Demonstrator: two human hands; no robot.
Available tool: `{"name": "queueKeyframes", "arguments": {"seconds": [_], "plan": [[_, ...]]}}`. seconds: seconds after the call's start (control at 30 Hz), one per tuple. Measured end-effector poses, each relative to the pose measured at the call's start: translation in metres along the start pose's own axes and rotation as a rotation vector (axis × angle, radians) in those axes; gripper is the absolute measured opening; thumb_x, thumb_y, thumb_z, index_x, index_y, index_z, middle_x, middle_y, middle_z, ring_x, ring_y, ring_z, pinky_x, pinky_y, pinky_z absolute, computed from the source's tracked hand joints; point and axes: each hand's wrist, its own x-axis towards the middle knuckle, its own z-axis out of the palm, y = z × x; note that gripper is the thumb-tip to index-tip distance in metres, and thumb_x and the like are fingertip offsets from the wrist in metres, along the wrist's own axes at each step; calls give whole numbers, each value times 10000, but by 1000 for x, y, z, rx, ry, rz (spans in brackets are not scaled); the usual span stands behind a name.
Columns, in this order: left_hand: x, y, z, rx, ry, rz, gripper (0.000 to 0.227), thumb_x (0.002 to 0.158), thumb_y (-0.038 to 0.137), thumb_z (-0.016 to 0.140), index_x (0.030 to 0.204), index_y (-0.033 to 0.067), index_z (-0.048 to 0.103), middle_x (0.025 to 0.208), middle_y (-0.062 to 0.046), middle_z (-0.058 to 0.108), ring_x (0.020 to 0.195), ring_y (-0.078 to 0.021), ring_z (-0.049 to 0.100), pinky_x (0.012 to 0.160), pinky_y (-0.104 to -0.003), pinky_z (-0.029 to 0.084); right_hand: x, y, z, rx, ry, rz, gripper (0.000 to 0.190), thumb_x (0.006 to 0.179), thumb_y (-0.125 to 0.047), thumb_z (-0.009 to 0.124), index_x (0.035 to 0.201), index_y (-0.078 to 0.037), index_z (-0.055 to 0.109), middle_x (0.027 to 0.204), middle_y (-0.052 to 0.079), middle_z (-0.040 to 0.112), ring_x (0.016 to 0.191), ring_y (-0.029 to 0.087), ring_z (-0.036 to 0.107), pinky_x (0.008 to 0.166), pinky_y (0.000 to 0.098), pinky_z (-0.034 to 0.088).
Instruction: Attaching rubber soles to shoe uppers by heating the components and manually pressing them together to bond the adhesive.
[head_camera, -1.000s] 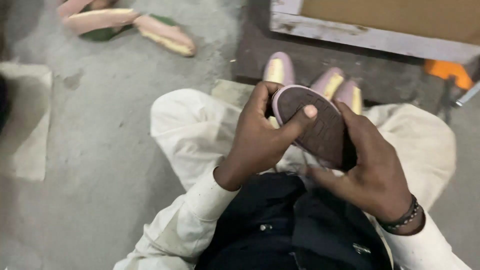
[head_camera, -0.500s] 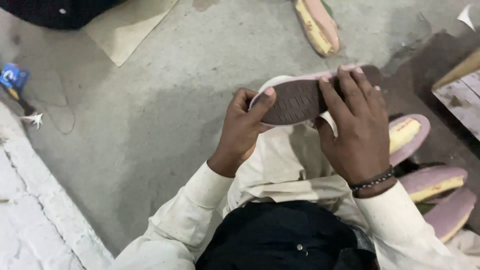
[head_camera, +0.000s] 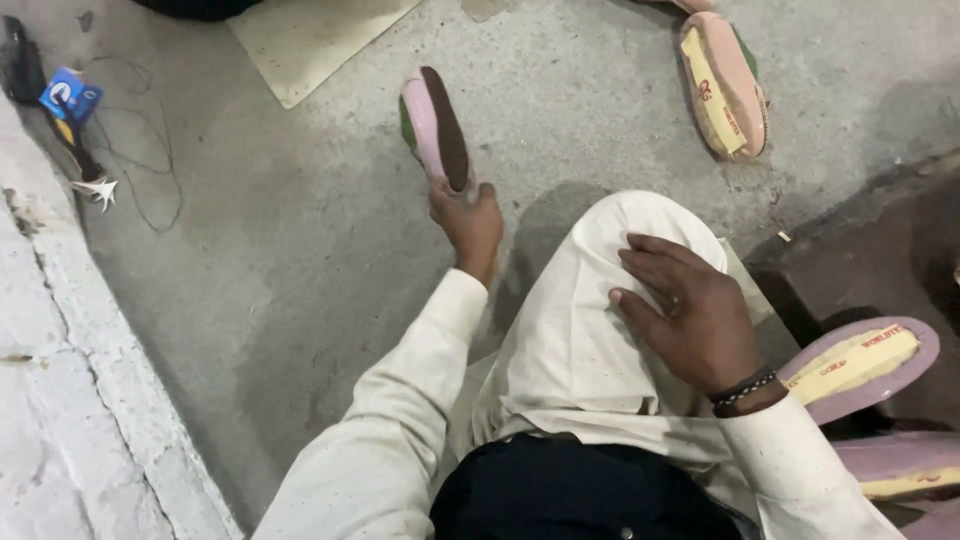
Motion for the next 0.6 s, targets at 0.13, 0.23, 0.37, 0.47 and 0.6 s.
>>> {"name": "queueKeyframes", "arguments": {"seconds": [0.13, 0.23, 0.37, 0.47, 0.6], "plan": [[-120, 114, -12, -188, -321, 3, 481, 859, 152, 703, 1293, 14, 547, 1199, -193, 481, 1217, -344, 490, 1011, -480, 447, 3, -10, -12, 182, 185, 127, 233, 953, -111, 784, 1182, -73, 772, 1139, 136, 758, 1066, 346, 720, 859, 465, 600], [-184, 175, -20, -175, -829, 442, 100, 947, 131, 702, 1043, 141, 730, 957, -22, 736, 963, -218, 751, 811, -336, 637, -10, 1, -29, 332, 422, 188, 124, 1065, -95, 684, 1139, -64, 779, 924, 113, 764, 862, 208, 744, 733, 326, 627], [-235, 200, 5, -249, -1004, 442, 160, 1001, 98, 618, 1138, 50, 687, 979, -110, 708, 910, -264, 752, 688, -371, 667, -40, 9, -70, 505, 679, 248, 84, 1014, -35, 696, 1043, 17, 756, 831, 114, 740, 776, 124, 713, 704, 296, 643], [-270, 212, 28, -225, -1176, 463, 152, 991, 101, 630, 1092, 14, 703, 924, -154, 701, 889, -318, 760, 680, -404, 666, -76, 33, -97, 508, 812, 329, 74, 981, -41, 723, 1022, 1, 767, 790, 98, 732, 735, 112, 705, 700, 280, 641], [-328, 211, 59, -210, -1414, 436, 103, 927, 88, 702, 1000, 76, 773, 830, -108, 754, 791, -223, 777, 648, -306, 651, -161, 110, -144, 192, 1098, 436, 133, 955, -22, 787, 1085, -51, 771, 891, 82, 709, 833, 95, 621, 739, 261, 566]]}}
